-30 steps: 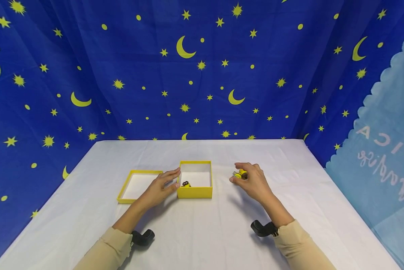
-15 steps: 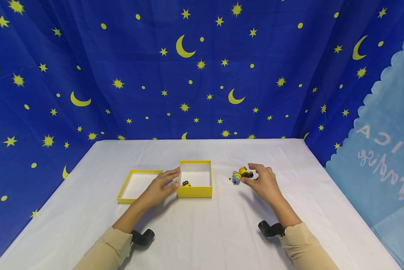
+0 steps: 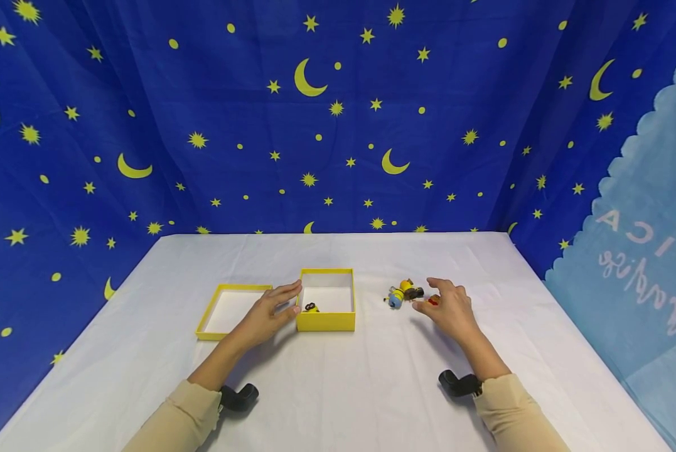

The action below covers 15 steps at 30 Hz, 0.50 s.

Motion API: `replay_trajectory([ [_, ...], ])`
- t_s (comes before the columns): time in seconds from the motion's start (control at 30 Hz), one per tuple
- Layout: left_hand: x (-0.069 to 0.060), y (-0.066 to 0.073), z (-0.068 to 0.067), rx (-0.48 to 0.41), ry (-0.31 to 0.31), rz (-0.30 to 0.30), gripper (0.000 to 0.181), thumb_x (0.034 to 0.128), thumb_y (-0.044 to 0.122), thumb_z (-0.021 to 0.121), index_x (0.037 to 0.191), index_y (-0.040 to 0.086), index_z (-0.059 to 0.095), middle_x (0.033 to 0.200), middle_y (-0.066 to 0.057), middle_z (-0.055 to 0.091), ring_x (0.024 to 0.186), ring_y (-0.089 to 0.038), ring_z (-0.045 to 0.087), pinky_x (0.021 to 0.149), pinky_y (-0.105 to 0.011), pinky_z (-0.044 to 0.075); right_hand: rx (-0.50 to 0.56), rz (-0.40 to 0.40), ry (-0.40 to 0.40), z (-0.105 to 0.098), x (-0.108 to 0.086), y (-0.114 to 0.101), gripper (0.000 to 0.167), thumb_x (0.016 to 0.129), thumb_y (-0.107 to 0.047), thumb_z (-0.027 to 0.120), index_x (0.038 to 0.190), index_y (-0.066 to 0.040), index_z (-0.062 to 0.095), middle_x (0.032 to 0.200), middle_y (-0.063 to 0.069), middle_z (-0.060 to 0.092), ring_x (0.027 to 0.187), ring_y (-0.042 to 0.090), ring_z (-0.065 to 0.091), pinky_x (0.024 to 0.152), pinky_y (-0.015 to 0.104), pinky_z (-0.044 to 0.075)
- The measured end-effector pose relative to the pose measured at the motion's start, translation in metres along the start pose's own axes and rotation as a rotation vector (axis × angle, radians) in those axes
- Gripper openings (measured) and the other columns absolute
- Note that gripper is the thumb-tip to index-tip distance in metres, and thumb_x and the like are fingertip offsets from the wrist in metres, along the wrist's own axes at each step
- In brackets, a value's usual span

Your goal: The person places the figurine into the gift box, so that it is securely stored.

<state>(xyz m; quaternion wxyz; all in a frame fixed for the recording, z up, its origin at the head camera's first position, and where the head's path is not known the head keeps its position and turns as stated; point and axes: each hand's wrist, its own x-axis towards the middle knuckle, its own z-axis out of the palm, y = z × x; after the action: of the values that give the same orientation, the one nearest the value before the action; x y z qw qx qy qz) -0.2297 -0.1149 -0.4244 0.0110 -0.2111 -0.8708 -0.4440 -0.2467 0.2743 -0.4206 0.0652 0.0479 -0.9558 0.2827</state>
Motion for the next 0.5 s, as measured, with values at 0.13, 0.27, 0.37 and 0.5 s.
replay_trajectory([
  [0.13,0.0,0.0,0.0,0.001,0.002,-0.004,0.05,0.0943,0.026,0.058,0.139,0.007,0.045,0.151,0.001,0.038,0.139,-0.03,0.03,0.118,-0.056,0.013,-0.026,0.019,-0.015,0.0,0.0,0.004,0.071,0.083,-0.037,0.07,0.137,0.002,0.044,0.134,0.026,0.049,0.107,0.039,0.045,0.084,0.052,0.037],
  [0.27,0.0,0.0,0.0,-0.003,0.008,0.009,0.05,0.0935,0.024,0.059,0.138,0.005,0.046,0.15,-0.001,0.039,0.138,-0.031,0.031,0.117,-0.057,0.012,-0.05,0.05,-0.032,0.0,0.0,0.008,0.071,0.083,-0.037,0.07,0.136,0.002,0.044,0.134,0.027,0.049,0.109,0.042,0.044,0.085,0.054,0.036],
  [0.37,-0.001,0.001,0.0,-0.012,0.004,0.002,0.05,0.0937,0.025,0.058,0.138,0.006,0.046,0.151,0.0,0.038,0.138,-0.031,0.03,0.117,-0.056,0.014,-0.056,0.069,-0.044,0.0,0.0,0.011,0.071,0.083,-0.038,0.07,0.136,0.002,0.045,0.134,0.027,0.048,0.11,0.043,0.044,0.086,0.055,0.037],
  [0.5,-0.001,0.001,0.0,-0.016,0.004,-0.005,0.05,0.0939,0.026,0.058,0.139,0.007,0.045,0.151,0.001,0.038,0.137,-0.029,0.032,0.115,-0.056,0.021,-0.059,0.096,-0.064,0.0,0.002,0.013,0.073,0.082,-0.041,0.07,0.135,0.002,0.045,0.134,0.027,0.048,0.111,0.043,0.043,0.085,0.054,0.037],
])
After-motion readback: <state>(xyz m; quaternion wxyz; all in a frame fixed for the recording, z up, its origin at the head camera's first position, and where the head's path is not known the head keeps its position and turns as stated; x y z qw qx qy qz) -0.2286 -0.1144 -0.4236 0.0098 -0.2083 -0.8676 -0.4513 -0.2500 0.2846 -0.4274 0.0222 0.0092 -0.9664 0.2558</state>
